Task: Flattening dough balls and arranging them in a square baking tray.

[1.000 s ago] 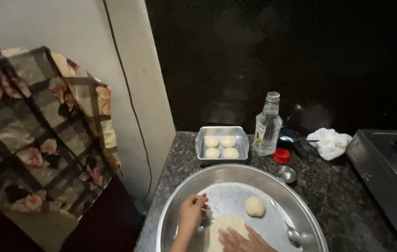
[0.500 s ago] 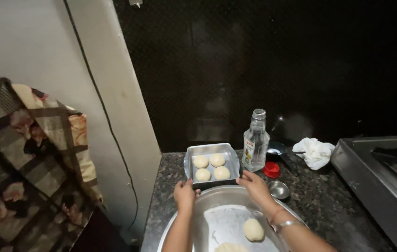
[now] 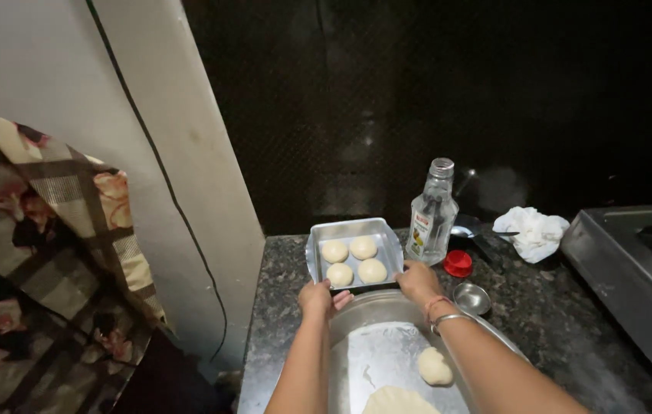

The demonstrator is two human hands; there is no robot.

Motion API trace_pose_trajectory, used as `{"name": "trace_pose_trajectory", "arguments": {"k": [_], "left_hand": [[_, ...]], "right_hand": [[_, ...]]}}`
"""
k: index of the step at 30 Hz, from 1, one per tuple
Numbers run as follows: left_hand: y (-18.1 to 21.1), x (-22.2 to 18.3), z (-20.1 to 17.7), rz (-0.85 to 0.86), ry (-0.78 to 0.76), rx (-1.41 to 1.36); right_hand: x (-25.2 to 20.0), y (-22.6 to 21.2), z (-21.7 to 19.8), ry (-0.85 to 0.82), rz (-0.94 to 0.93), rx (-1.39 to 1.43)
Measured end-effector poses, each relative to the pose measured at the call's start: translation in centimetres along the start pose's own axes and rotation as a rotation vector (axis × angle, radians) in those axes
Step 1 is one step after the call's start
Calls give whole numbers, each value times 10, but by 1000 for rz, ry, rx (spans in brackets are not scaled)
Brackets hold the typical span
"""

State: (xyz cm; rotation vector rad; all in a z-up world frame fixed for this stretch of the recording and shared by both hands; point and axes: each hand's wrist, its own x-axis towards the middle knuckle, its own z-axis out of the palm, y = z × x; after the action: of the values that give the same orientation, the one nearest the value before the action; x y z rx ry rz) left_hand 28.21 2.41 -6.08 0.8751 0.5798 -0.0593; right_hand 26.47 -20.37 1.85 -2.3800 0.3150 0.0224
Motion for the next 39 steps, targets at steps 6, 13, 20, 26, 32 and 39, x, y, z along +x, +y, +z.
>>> {"name": "trace_pose_trajectory", "arguments": {"k": [6, 13, 20, 26, 32, 39], "left_hand": [[12, -28, 10, 41, -18, 9], [6, -46, 11, 128, 43, -18], [36, -134, 31, 265, 18, -51], [42, -238, 25, 151, -63, -93], [-24, -270, -25, -24, -301, -148], [-62, -300, -56, -202, -316, -156]], "right_hand": [[38, 33, 19, 131, -230, 7], [53, 32, 22, 148, -198, 223], [18, 10, -11, 26, -260, 700], [-96, 16, -65, 139, -196, 575], [-166, 86, -80, 53, -68, 758], [-199, 188, -56, -40, -5, 790]]}}
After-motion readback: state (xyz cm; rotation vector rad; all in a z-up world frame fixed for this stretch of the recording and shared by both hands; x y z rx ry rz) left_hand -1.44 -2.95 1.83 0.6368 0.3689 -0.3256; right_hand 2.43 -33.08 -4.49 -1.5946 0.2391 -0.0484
